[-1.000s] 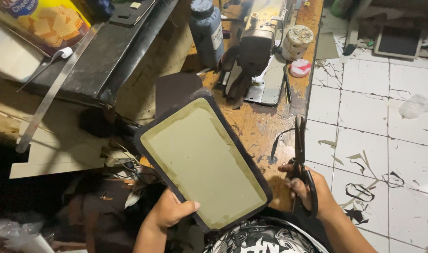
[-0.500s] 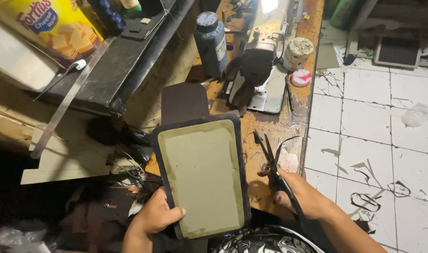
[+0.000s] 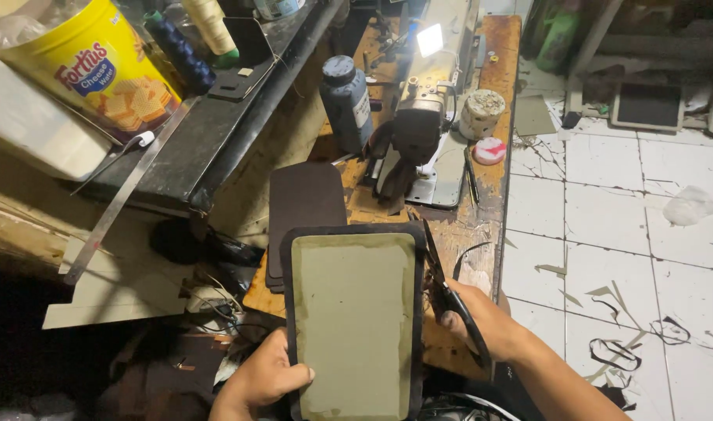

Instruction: Trimming excess material from the edges of a leather piece using scissors

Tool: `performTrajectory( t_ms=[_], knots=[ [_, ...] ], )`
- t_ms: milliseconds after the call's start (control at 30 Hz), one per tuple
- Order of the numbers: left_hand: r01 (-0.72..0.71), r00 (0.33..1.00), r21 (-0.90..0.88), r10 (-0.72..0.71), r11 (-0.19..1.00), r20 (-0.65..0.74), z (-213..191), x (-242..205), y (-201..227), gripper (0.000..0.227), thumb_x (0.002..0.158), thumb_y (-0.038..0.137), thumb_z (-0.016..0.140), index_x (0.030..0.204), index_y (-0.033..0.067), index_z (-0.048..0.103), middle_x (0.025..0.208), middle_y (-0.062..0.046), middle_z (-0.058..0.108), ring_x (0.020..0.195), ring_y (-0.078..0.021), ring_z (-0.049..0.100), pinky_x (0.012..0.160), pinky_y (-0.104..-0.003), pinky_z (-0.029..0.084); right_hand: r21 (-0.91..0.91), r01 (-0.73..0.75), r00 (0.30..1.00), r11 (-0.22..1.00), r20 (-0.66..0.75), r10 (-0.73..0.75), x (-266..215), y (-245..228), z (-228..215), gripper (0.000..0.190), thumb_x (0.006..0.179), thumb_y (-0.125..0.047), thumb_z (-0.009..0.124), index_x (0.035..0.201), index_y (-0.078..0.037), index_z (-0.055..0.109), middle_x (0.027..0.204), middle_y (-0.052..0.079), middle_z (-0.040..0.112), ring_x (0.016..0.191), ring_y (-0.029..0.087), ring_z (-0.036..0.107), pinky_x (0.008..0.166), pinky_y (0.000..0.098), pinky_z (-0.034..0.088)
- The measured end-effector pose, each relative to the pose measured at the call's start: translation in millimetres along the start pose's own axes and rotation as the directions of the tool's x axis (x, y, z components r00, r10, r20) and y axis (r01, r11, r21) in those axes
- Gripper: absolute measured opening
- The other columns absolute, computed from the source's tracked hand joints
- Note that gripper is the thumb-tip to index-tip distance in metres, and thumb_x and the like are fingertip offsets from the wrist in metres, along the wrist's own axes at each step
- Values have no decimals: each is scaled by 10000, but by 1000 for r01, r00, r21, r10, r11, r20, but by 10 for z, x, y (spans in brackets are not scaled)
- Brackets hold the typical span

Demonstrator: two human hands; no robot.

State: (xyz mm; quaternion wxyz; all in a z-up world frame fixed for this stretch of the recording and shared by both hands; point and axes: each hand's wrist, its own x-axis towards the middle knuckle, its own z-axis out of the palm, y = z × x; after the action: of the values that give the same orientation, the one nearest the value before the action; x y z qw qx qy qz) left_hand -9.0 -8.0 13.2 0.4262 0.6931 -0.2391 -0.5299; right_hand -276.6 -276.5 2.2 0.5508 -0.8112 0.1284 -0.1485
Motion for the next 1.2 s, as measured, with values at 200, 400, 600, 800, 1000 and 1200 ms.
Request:
performTrajectory(
  t_ms=[200, 400, 600, 800, 1000, 1200],
  knots=[
    [-5, 1000, -112, 7, 994, 16, 53, -4, -3, 566, 701, -85, 647, 1266, -60, 651, 1203, -184, 810, 1085, -265, 760, 933, -402, 606, 24, -73, 994, 997, -76, 74, 9, -87, -21, 861, 750, -875, 416, 991, -84, 657, 871, -9, 598, 817, 128, 504, 713, 291, 417],
    [-75, 997, -107, 77, 991, 16, 16, 69, -181, 555, 705, -85, 654, 1258, -48, 623, 1250, -182, 792, 1132, -264, 749, 986, -401, 586, 13, -59, 991, 998, -119, 60, -22, -140, -20, 857, 774, -854, 417, 1066, -111, 725, 785, -37, 559, 738, 121, 502, 665, 299, 415],
    [-29, 999, -37, 30, 999, 41, -4, -30, 0, 557, 702, -63, 625, 1257, -43, 658, 1206, -150, 811, 1096, -242, 753, 952, -389, 601, 8, -159, 973, 987, -166, 158, -91, -119, -38, 900, 678, -889, 440, 1033, -142, 794, 693, -6, 574, 661, 143, 535, 654, 293, 411],
    [-85, 995, -74, 89, 994, 51, -89, -20, -82, 501, 709, -91, 621, 1209, -59, 639, 1161, -183, 808, 1046, -267, 759, 917, -406, 607, 177, -161, 975, 971, -126, 185, -145, -37, -91, 733, 677, -696, 711, 1053, -72, 795, 998, 44, 783, 941, 132, 706, 822, 335, 637],
    [-47, 999, 120, 48, 992, -2, -268, -30, -75, 466, 719, -23, 646, 1184, -18, 675, 1113, -122, 811, 1002, -196, 742, 869, -343, 602, 170, -246, 954, 954, -130, 269, -237, 67, -168, 595, 662, -534, 801, 996, -42, 827, 912, 42, 792, 783, 152, 755, 745, 313, 625],
    [-250, 957, 191, 213, 949, 198, -211, -242, 438, 400, 685, -39, 564, 985, -51, 829, 934, -15, 805, 844, -136, 708, 739, -301, 599, 97, -208, 973, 973, -84, 216, -289, -101, -292, 771, 623, -699, 753, 1018, -42, 834, 950, 46, 823, 853, 151, 764, 776, 311, 588]
  ],
)
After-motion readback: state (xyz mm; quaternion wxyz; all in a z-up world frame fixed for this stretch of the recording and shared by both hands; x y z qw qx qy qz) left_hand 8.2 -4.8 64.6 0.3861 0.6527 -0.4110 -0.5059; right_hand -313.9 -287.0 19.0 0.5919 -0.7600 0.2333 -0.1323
